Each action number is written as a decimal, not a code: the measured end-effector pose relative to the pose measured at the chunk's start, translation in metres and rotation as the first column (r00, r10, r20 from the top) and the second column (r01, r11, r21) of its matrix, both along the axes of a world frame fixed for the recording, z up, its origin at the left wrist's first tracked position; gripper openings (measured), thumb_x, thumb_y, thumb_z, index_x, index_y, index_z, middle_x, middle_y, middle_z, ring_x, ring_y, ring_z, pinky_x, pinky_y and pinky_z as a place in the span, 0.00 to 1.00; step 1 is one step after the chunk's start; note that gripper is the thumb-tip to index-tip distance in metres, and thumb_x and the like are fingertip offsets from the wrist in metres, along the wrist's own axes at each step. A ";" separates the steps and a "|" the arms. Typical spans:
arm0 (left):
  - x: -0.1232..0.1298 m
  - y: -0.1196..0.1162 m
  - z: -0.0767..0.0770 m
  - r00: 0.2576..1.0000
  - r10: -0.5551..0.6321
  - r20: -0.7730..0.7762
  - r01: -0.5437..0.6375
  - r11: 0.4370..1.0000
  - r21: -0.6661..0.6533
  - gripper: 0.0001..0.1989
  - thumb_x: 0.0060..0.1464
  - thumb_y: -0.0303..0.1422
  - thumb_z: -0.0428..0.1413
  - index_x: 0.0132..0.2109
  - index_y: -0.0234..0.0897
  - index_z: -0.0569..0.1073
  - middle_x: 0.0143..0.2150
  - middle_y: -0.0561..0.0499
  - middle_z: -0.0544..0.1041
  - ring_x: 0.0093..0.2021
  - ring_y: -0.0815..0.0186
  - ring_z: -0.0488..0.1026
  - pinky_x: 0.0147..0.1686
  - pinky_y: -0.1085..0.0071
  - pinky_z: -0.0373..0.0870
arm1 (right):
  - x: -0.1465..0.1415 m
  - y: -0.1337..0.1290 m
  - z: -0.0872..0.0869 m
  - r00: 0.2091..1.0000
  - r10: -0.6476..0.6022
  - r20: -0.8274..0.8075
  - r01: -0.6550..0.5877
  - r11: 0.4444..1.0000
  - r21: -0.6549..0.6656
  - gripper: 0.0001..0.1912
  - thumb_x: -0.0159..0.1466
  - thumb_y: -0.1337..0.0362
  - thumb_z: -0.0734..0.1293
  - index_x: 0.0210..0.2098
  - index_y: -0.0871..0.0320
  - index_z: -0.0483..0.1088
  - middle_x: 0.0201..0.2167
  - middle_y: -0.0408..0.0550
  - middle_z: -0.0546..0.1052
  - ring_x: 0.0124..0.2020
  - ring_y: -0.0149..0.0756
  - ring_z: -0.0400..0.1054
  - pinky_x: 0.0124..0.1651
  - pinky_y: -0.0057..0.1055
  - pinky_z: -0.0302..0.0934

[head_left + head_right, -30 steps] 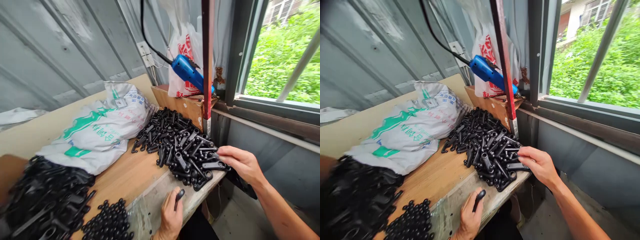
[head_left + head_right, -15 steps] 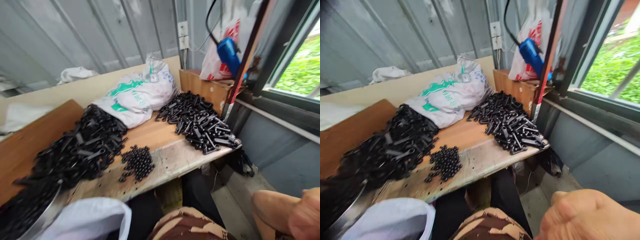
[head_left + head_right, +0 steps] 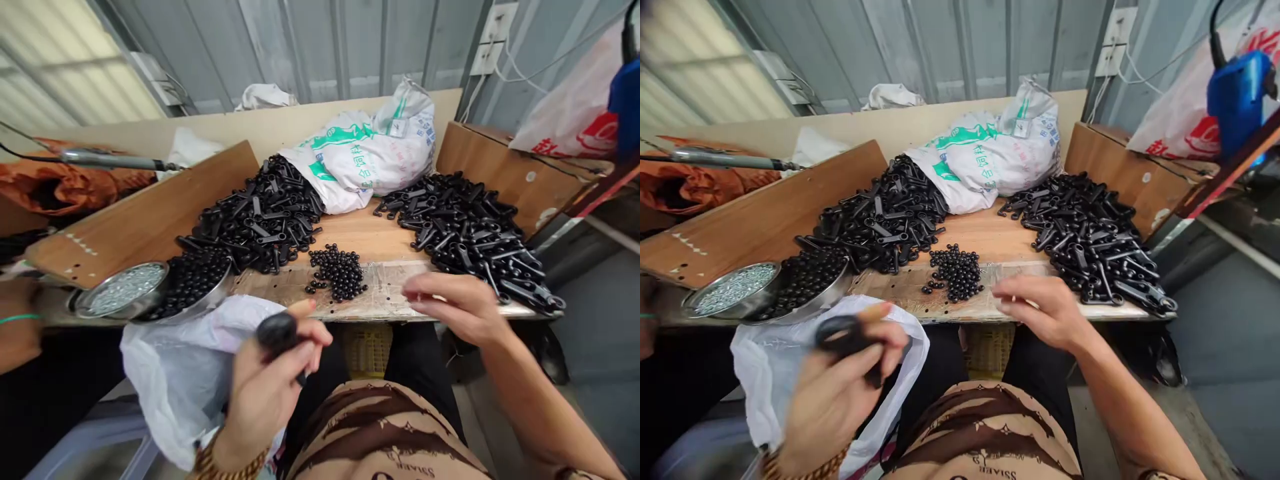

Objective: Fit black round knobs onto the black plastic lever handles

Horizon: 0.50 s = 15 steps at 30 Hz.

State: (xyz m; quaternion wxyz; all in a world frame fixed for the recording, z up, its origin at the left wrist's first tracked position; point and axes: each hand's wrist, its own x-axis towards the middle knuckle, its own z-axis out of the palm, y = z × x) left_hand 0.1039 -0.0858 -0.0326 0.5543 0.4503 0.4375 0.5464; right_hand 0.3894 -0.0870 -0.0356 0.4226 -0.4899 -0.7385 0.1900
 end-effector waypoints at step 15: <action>0.031 0.133 -0.081 0.904 -0.262 0.338 0.393 0.820 -0.416 0.16 0.46 0.32 0.54 0.44 0.30 0.68 0.25 0.52 0.70 0.16 0.76 0.59 0.14 0.79 0.48 | -0.044 0.127 -0.098 0.831 0.072 0.552 0.158 0.920 -0.358 0.12 0.63 0.60 0.59 0.40 0.57 0.71 0.35 0.49 0.74 0.35 0.40 0.70 0.33 0.29 0.56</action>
